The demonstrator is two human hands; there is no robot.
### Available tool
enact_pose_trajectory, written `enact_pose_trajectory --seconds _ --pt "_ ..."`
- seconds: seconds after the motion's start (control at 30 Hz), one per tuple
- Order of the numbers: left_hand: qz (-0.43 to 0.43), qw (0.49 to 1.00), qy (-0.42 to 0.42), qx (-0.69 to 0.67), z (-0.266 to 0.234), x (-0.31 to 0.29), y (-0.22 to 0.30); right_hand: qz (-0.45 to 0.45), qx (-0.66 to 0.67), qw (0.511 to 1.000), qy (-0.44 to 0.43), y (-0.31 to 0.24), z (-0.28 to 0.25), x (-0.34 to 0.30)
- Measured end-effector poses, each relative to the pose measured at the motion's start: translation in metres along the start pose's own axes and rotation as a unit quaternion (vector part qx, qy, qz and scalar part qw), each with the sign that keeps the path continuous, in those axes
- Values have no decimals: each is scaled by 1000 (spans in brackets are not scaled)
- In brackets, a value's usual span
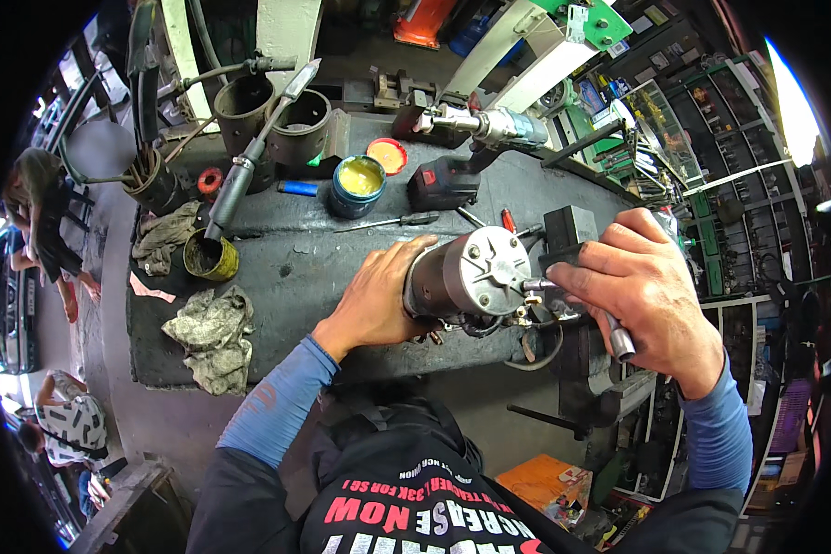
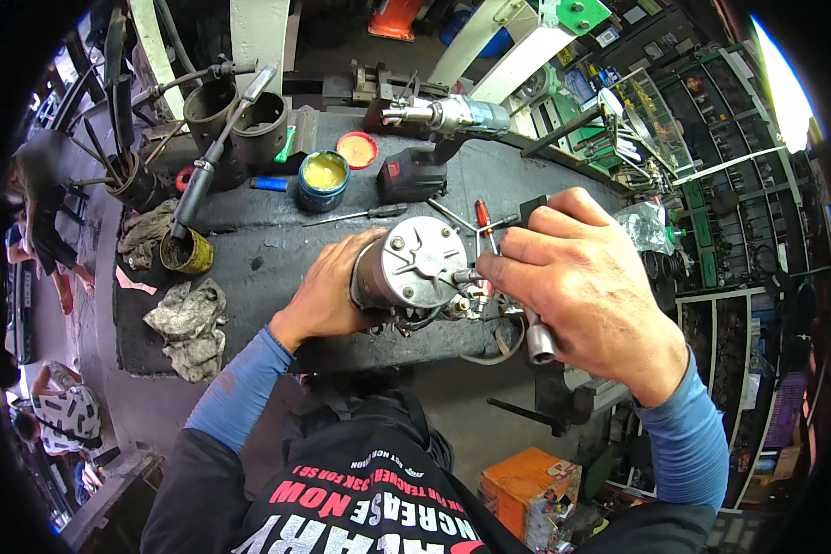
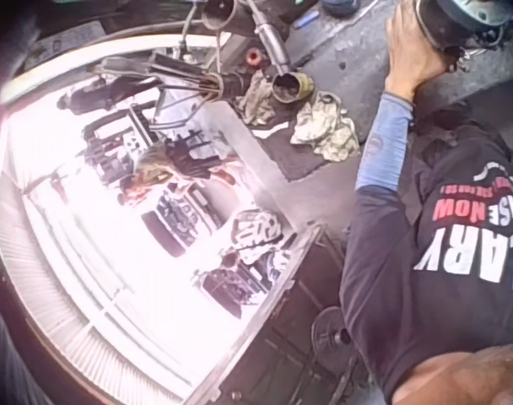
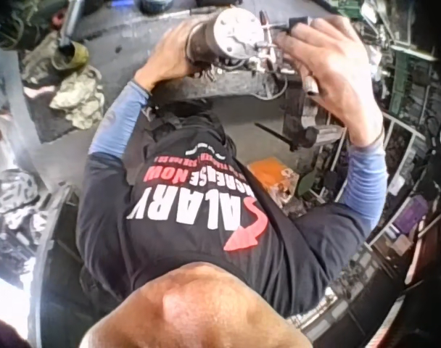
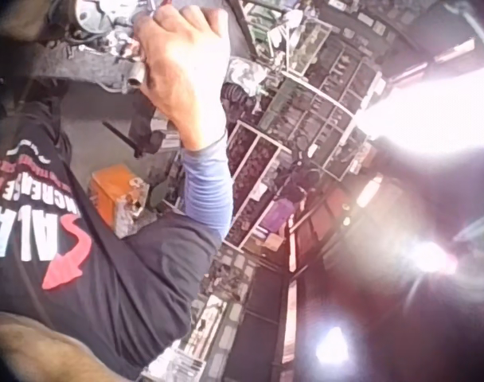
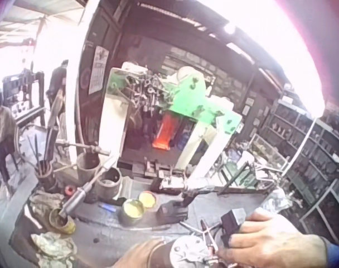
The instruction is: The person assembles a mechanical component on a workbench. They place a small ring into a cylindrical part, insert a metal plate, and secure it with screws using a screwdriver and a power drill.
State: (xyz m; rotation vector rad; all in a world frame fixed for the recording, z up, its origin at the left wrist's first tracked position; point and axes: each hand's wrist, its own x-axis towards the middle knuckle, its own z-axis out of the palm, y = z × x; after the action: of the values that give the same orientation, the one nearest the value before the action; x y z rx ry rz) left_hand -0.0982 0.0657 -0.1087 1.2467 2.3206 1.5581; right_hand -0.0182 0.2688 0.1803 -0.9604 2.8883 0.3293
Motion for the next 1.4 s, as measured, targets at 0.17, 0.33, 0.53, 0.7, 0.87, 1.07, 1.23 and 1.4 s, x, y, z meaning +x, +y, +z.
enact_pose_trajectory --seconds 0.17,0.33,0.53,0.7,0.87,1.07,1.23,1.4 --pt "13 999 -19 24 0 -1 -9 -71 -101 992 9 -6 -3 11" --pt "-4 1000 18 14 6 -1 -10 54 25 998 -29 -16 4 18" --pt "-15 996 75 -39 13 -5 -11 102 -3 995 -17 -25 10 24" --pt "2 994 97 -45 14 -5 -14 118 -17 993 6 -27 14 27" --pt "4 994 97 -46 12 -4 -12 126 -9 992 15 -28 16 27" --pt "10 993 103 -55 13 -6 -13 140 -17 990 12 -32 15 29" --pt "13 993 107 -53 11 -4 -13 148 -22 989 2 -33 12 30" --pt "9 996 80 -39 12 -6 -13 160 16 987 -17 -32 7 28"
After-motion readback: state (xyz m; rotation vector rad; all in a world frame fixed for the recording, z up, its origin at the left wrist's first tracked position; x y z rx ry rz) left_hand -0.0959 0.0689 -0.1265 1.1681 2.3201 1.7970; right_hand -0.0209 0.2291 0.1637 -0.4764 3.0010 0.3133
